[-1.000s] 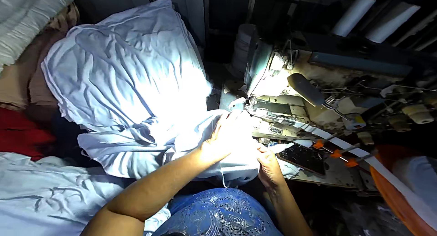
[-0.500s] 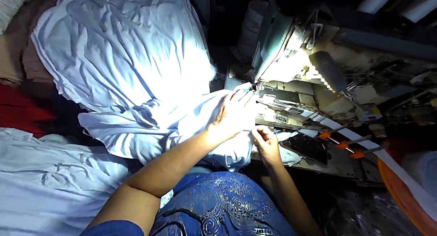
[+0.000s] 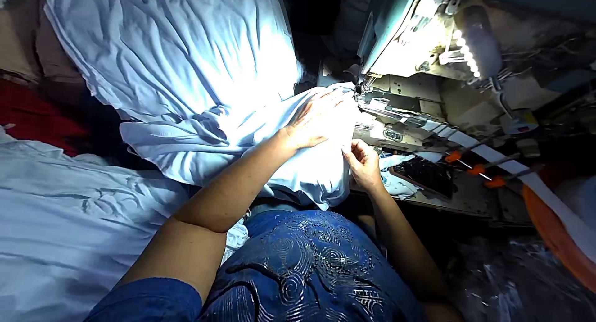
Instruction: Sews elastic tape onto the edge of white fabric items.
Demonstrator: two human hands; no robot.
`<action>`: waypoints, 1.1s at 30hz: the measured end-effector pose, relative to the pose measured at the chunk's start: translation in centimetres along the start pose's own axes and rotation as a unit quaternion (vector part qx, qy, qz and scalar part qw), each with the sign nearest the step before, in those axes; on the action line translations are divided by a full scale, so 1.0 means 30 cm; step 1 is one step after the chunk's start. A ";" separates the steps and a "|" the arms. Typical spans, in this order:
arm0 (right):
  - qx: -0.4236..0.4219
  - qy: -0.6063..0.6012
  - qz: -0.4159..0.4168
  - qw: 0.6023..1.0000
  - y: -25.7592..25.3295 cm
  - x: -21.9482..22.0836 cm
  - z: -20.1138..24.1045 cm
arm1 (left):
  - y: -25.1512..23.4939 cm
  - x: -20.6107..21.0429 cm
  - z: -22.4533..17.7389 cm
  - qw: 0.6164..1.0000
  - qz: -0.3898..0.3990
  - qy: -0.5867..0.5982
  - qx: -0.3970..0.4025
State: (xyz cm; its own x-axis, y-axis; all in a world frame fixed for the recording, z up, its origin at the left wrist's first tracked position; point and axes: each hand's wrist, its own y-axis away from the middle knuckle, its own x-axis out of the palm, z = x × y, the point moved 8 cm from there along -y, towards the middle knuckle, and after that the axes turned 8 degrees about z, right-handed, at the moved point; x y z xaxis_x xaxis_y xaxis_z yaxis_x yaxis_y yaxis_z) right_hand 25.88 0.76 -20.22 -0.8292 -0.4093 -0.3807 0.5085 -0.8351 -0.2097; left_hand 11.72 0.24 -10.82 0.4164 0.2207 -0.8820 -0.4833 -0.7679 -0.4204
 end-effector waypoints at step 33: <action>0.060 -0.177 -0.018 0.982 0.096 -0.114 -0.011 | -0.086 -0.010 0.231 0.983 0.162 0.065 -0.063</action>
State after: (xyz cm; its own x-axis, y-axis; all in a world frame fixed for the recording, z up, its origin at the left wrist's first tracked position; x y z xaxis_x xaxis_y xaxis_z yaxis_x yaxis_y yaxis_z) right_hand 30.25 -0.12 -19.82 -0.8858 -0.4628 -0.0345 0.4638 -0.8801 -0.1013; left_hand 7.51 6.32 -10.94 0.3553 -0.1211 -0.9269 -0.5108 -0.8556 -0.0840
